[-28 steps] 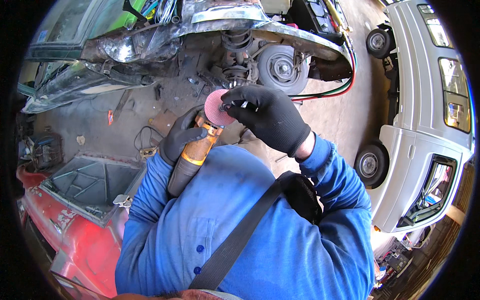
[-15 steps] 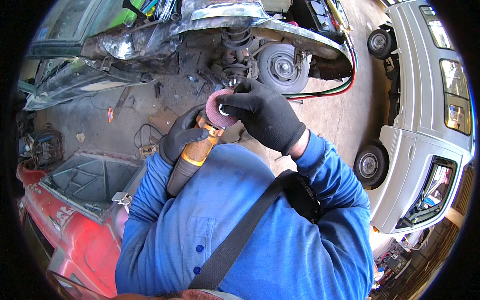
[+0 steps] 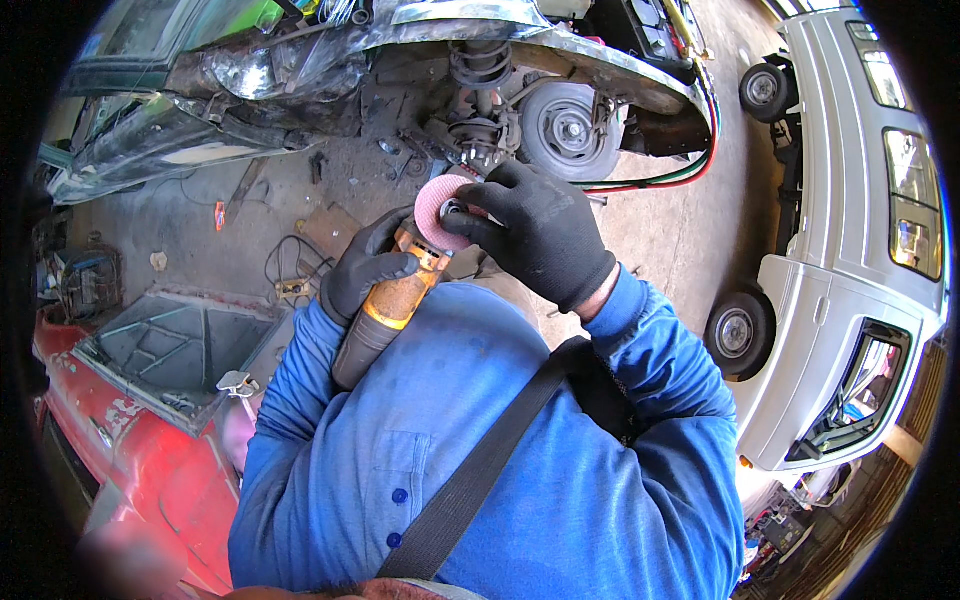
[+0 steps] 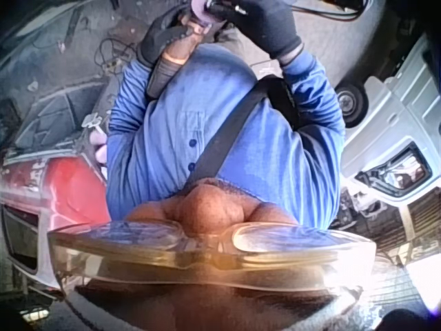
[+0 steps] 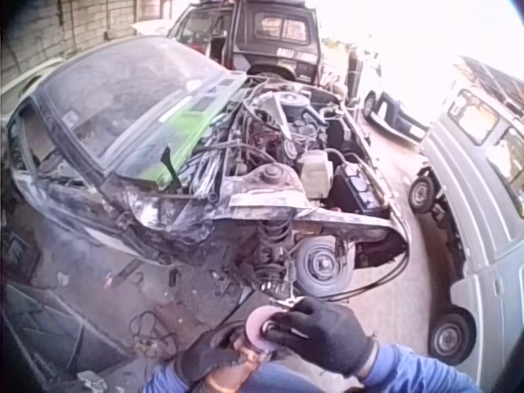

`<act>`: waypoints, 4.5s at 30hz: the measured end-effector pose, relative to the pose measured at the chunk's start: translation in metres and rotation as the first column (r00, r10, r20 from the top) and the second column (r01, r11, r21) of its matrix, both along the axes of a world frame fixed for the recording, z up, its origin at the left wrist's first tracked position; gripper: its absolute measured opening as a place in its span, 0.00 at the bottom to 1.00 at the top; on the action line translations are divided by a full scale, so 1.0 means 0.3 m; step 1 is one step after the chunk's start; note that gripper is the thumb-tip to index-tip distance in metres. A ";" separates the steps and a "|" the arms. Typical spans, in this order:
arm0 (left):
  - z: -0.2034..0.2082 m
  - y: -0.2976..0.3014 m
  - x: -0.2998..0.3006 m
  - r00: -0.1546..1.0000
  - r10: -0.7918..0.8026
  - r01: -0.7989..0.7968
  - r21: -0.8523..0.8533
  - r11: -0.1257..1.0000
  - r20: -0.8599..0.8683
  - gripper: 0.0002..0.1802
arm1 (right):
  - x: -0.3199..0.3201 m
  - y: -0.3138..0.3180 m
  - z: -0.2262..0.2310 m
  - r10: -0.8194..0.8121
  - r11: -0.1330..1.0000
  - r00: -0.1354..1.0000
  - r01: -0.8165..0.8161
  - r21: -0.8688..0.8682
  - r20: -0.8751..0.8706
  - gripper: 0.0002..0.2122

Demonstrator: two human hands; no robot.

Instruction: The person uses a hammer and chisel to chip away at a metal section of a car's front frame. They then use a blowtorch to heat the area and an angle grinder to smooth the metal surface.

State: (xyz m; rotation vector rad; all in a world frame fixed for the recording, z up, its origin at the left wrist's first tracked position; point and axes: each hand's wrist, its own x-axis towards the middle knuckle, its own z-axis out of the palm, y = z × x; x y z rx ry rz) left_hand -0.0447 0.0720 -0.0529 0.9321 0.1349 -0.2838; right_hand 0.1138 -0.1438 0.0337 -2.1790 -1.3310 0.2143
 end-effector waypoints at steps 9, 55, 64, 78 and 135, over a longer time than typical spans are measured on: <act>0.001 0.009 -0.002 1.000 0.003 -0.003 0.071 0.997 -0.002 0.44 | 0.010 -0.003 0.005 0.086 0.995 0.996 -0.085 0.056 -0.021 0.16; -0.024 0.033 0.055 1.000 0.020 -0.021 0.094 0.995 0.015 0.43 | 0.050 0.033 0.032 0.089 0.994 0.990 -0.096 -0.051 -0.113 0.39; -0.039 0.031 0.065 1.000 0.015 -0.017 0.131 0.991 0.015 0.43 | 0.039 0.038 0.044 0.025 1.000 0.998 -0.025 -0.003 -0.060 0.38; -0.024 0.037 0.069 1.000 -0.002 0.004 0.128 0.992 -0.015 0.47 | 0.060 0.003 0.067 0.053 0.997 0.971 -0.039 -0.065 0.231 0.22; 0.479 0.111 0.417 0.784 0.111 -0.500 0.515 0.696 0.611 0.49 | 0.258 0.113 0.229 -0.126 0.788 0.988 0.047 0.614 0.086 0.58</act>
